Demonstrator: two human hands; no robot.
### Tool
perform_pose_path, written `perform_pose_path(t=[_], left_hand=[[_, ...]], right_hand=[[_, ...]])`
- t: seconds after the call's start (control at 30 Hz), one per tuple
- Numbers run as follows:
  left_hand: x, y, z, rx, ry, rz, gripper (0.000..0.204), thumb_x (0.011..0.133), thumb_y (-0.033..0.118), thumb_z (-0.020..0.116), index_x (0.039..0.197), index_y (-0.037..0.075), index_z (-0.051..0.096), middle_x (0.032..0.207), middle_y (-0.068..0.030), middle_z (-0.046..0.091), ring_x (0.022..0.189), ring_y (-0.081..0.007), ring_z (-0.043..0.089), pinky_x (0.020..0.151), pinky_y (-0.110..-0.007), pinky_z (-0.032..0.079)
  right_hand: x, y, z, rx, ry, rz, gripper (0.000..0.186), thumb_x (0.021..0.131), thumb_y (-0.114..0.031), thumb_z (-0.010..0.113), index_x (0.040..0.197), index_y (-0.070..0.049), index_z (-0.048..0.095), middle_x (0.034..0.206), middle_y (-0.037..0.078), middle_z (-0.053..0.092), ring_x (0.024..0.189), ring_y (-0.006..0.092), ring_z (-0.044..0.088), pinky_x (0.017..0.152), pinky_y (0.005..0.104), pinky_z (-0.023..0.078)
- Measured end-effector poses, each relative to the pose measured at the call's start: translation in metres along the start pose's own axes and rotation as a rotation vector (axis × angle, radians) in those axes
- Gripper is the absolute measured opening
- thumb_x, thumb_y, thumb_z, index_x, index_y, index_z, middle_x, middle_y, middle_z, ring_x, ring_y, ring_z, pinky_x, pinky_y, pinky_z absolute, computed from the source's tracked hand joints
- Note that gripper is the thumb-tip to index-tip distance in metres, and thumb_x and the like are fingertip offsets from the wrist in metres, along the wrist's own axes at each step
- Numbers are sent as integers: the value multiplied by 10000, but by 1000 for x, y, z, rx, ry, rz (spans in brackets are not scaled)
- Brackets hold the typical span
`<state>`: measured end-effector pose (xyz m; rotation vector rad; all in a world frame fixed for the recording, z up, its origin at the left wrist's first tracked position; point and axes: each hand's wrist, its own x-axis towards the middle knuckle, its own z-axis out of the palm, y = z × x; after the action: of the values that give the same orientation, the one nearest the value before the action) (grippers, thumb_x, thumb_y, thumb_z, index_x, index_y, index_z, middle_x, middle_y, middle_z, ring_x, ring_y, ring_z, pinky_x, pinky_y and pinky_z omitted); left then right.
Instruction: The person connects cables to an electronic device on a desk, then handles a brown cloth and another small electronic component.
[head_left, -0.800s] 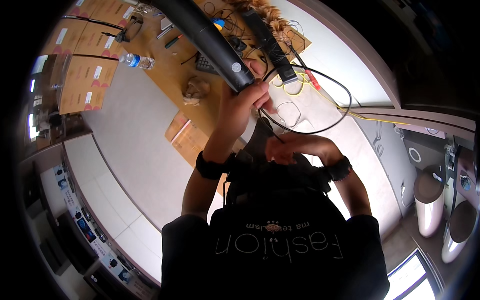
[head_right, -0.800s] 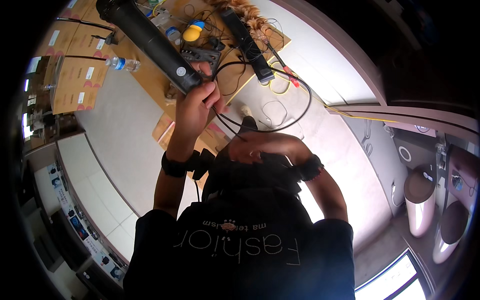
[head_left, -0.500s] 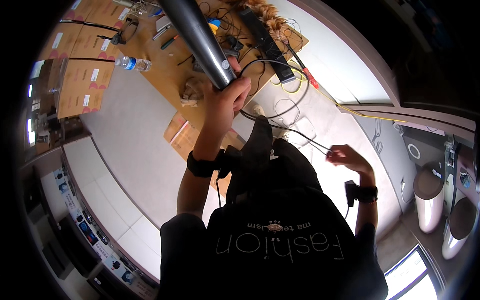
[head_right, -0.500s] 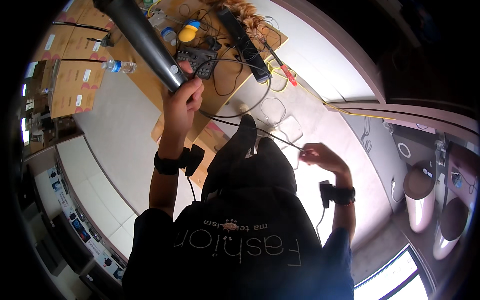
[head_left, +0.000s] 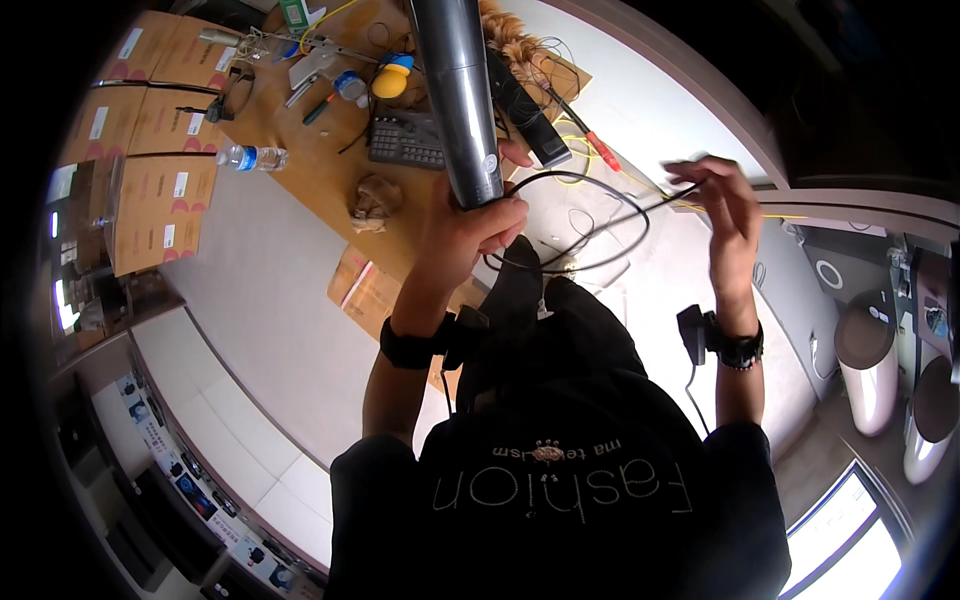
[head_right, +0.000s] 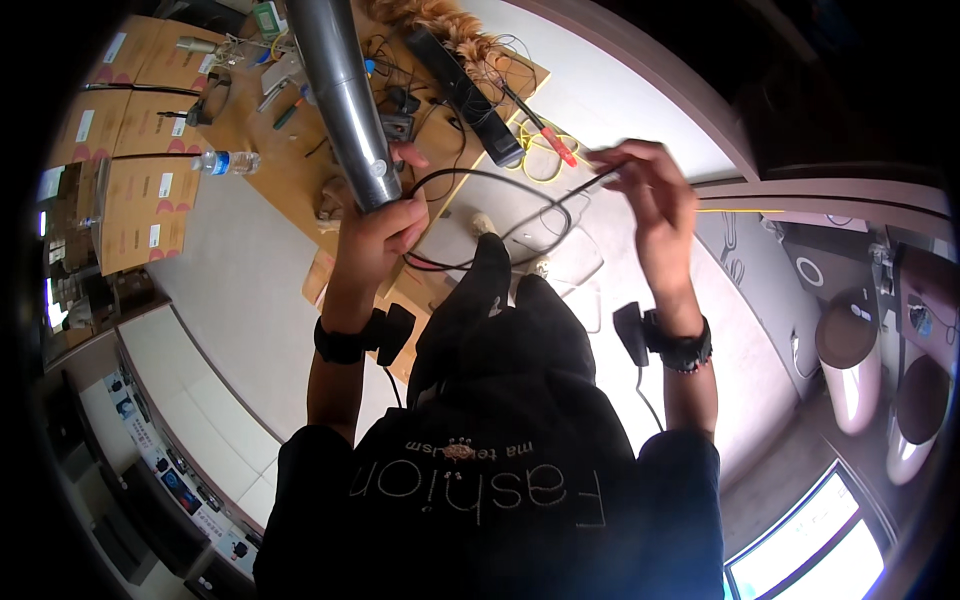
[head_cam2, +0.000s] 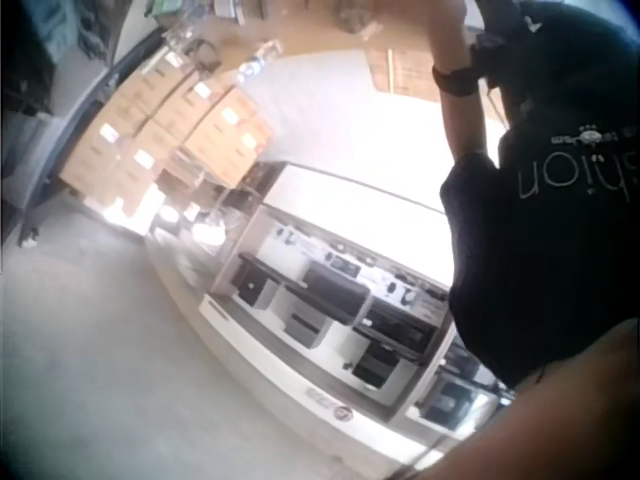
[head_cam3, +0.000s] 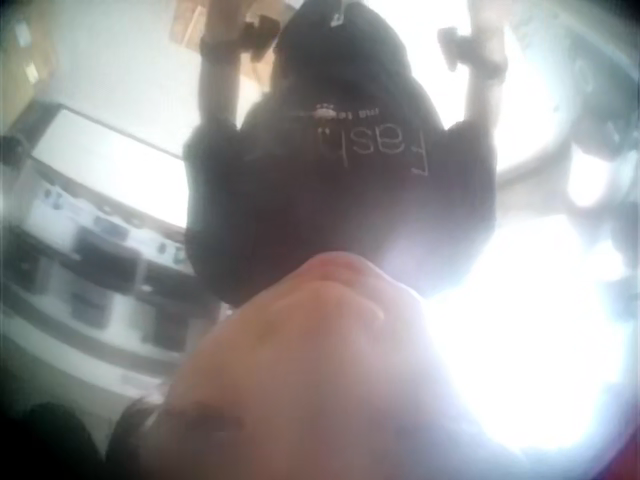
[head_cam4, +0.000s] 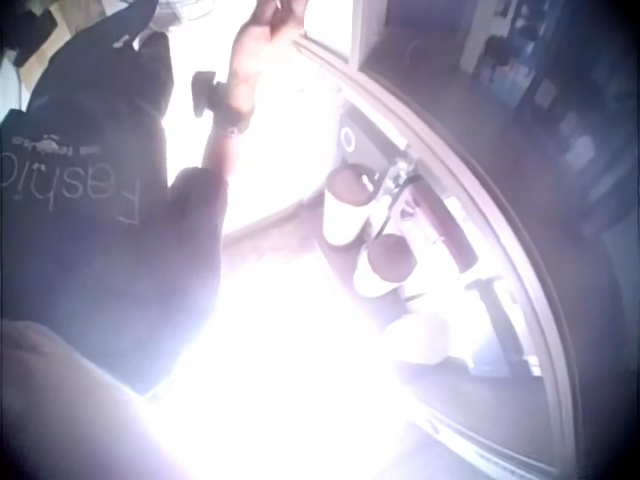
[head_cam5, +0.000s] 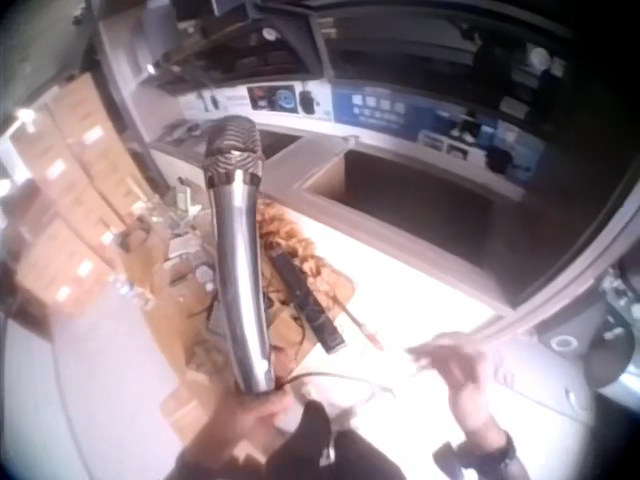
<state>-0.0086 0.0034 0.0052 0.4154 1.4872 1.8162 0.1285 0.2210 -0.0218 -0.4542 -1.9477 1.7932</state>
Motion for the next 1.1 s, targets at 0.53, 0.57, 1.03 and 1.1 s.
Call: perform_pose_path(t=[0.53,0.57,1.03,1.1], left_hand=[[29,-14,15,-41,-185,161,423,658,-13,517,1077,-35,464,849,-136,571,759,-166,559,649,-263,449],[29,-15,18,-85,-221,144,447,646,-5,525,1087,-37,462,902,-140,562,808,-175,554,688,-275,449],[16,0,56,-599,-200,75,352,698,22,570,1021,62,435,604,-33,444,393,-119,402,433,-289,410],[23,16,64,-660,-179,101,281,750,34,535,991,149,446,591,-2,405,420,-87,356,407,-249,349]], right_hand=[[9,-78,39,451,-872,542,257,766,-52,454,987,79,455,541,-54,315,426,13,251,371,165,169],[10,-81,38,466,-907,540,257,771,-50,447,990,84,463,539,-57,316,425,13,251,369,167,171],[56,-39,13,654,-555,233,566,915,-403,255,1231,58,340,835,115,580,797,163,555,785,272,413],[41,18,34,699,-584,237,566,922,-419,215,1209,38,384,957,104,573,918,179,533,876,307,370]])
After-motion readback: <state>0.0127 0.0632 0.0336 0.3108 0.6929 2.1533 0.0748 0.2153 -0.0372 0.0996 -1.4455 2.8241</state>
